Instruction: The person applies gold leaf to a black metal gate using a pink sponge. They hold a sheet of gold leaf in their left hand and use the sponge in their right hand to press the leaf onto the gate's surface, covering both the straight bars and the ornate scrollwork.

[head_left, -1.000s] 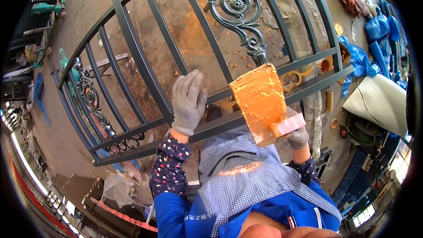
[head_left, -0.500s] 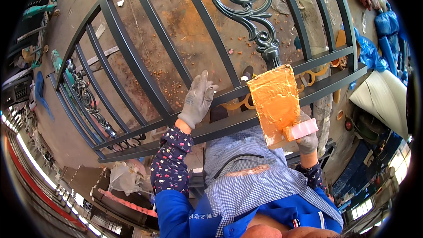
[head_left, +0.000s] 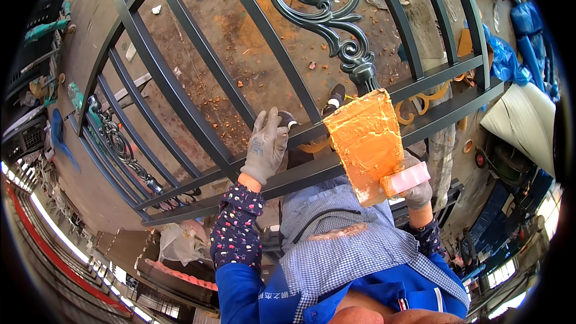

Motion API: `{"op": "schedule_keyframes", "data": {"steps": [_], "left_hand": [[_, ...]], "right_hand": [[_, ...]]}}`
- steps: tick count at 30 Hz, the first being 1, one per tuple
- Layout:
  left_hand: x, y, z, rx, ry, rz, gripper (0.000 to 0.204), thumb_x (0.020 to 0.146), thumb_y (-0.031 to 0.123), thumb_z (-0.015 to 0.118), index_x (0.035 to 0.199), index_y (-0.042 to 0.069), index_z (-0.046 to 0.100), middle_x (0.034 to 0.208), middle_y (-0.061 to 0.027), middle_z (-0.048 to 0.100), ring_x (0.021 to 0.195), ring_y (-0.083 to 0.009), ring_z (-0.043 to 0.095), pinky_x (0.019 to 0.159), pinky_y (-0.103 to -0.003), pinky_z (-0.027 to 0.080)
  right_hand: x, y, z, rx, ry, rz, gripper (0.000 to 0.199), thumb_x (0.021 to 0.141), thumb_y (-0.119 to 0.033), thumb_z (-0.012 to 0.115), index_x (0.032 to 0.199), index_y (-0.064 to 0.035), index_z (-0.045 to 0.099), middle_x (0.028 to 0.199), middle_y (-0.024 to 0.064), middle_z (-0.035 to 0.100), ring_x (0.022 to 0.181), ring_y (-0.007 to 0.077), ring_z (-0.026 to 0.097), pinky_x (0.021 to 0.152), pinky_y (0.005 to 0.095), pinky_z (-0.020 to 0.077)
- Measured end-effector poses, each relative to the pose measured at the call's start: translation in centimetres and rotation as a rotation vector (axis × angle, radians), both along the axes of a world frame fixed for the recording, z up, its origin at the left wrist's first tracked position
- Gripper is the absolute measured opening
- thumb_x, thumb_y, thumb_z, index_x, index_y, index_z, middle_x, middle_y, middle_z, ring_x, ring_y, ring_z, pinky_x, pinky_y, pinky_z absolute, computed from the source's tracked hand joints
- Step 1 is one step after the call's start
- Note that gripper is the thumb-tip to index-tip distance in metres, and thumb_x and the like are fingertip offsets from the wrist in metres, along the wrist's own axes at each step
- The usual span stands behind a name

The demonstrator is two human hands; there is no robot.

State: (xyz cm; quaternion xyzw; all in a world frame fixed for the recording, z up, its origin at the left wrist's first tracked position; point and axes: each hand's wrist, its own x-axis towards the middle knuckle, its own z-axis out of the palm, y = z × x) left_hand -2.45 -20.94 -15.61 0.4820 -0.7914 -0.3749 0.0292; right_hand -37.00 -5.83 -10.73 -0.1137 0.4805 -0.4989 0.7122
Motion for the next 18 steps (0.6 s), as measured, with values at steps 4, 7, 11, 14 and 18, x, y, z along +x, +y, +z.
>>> {"op": "schedule_keyframes", "data": {"steps": [4,7,11,14,18], "left_hand": [[0.3,0.4,0.0,-0.019,0.014,0.006,0.067,0.107,0.045,0.029,0.141,-0.011,0.036,0.099,-0.0104,0.072,0.111,-0.0320,0.063,0.117,-0.045,0.029],[0.2,0.6,0.5,-0.018,0.062,0.048,0.067,0.107,0.045,0.029,0.141,-0.011,0.037,0.100,-0.0108,0.071,0.106,-0.0314,0.065,0.117,-0.045,0.029],[0.3,0.7,0.9,-0.019,0.104,0.110,0.067,0.107,0.047,0.027,0.143,-0.009,0.037,0.095,-0.0108,0.074,0.107,-0.0300,0.066,0.117,-0.045,0.029],[0.4,0.8,0.9,-0.001,0.127,0.143,0.067,0.107,0.047,0.027,0.143,-0.008,0.038,0.094,-0.0110,0.074,0.106,-0.0292,0.066,0.117,-0.045,0.029],[0.8,1.0,0.8,0.024,0.185,0.175,0.068,0.107,0.048,0.028,0.144,-0.007,0.037,0.094,-0.0107,0.074,0.108,-0.0283,0.066,0.117,-0.046,0.029]], "right_hand": [[0.1,-0.3,0.2,-0.011,0.012,-0.011,0.074,0.056,-0.033,0.094,0.114,0.0053,0.066,0.129,0.0199,0.057,0.119,0.0322,0.056,0.104,0.0450,0.0402],[-0.3,-0.3,0.0,-0.020,0.019,0.017,0.075,0.056,-0.033,0.094,0.114,0.0055,0.066,0.129,0.0199,0.058,0.119,0.0320,0.056,0.103,0.0442,0.0408],[-0.3,-0.4,0.0,-0.028,0.008,0.012,0.076,0.056,-0.032,0.094,0.115,0.0061,0.066,0.129,0.0199,0.057,0.119,0.0316,0.056,0.103,0.0435,0.0412],[-0.2,-0.5,0.0,-0.015,-0.011,0.001,0.077,0.055,-0.031,0.095,0.116,0.0065,0.065,0.130,0.0199,0.057,0.119,0.0314,0.056,0.103,0.0434,0.0411],[0.0,-0.4,-0.1,0.010,-0.023,-0.018,0.080,0.054,-0.032,0.096,0.117,0.0067,0.064,0.131,0.0197,0.057,0.120,0.0313,0.056,0.103,0.0433,0.0414]]}}
